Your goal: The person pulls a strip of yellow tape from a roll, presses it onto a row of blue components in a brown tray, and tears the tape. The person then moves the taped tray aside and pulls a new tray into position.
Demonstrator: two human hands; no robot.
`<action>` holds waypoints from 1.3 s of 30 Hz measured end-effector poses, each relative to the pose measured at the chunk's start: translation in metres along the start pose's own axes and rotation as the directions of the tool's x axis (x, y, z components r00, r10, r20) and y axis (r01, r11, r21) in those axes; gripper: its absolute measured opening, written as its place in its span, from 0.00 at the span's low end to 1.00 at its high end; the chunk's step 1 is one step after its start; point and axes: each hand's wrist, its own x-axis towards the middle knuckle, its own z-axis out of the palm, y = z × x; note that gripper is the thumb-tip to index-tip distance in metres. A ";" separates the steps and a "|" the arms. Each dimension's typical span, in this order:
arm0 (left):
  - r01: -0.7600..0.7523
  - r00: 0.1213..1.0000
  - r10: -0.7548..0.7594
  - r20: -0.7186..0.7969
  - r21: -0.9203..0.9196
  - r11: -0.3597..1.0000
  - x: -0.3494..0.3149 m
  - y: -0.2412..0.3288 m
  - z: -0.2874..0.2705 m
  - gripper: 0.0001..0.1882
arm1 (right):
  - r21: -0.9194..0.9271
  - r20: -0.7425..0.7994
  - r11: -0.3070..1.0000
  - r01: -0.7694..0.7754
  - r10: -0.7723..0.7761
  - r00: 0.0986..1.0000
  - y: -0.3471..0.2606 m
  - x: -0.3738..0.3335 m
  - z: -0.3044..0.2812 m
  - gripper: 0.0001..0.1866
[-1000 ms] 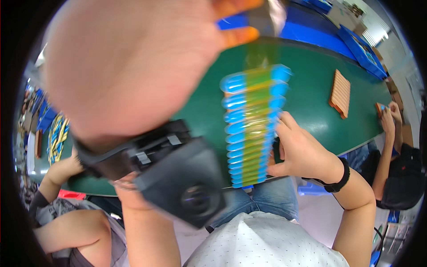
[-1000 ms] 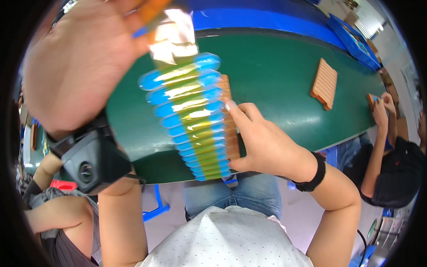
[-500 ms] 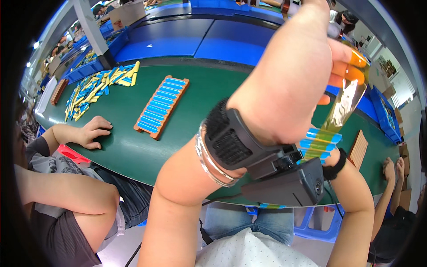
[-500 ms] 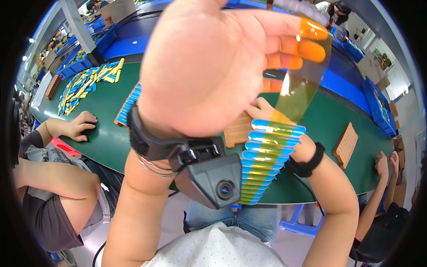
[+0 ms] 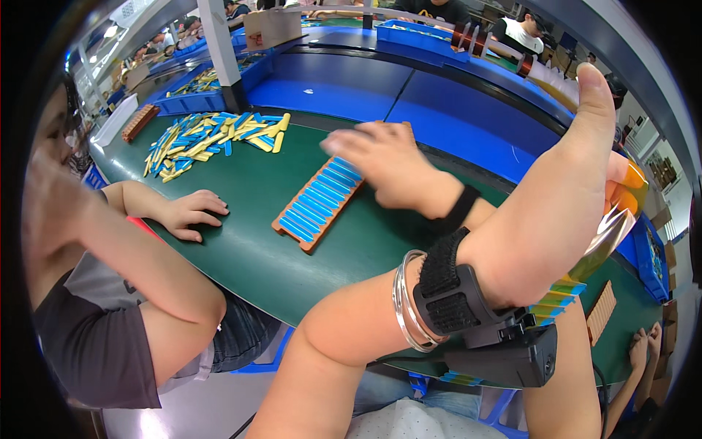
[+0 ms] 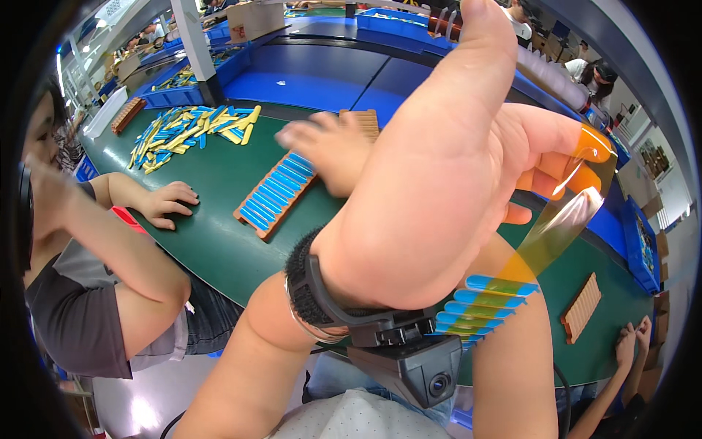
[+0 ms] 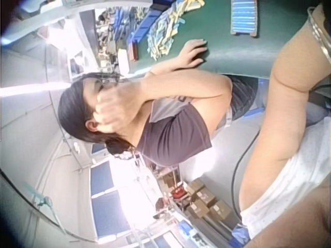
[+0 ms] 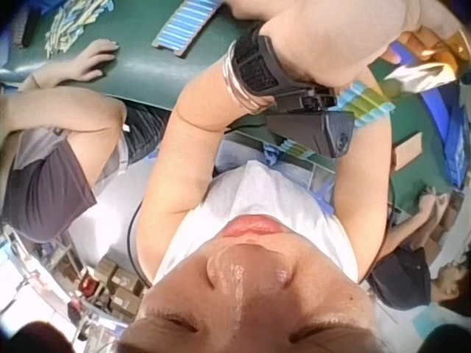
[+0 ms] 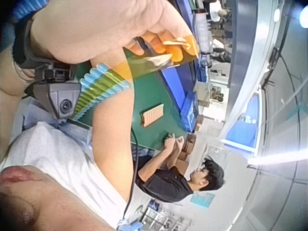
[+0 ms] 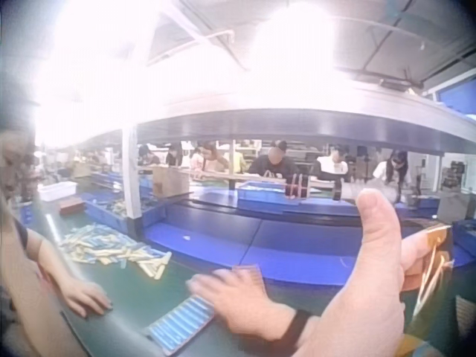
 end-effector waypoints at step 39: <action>0.284 0.957 -0.285 -0.051 -0.026 0.958 -0.079 -0.077 0.011 0.47 | 0.947 0.062 0.173 -0.271 0.729 0.682 -0.142 -0.318 -0.102 0.29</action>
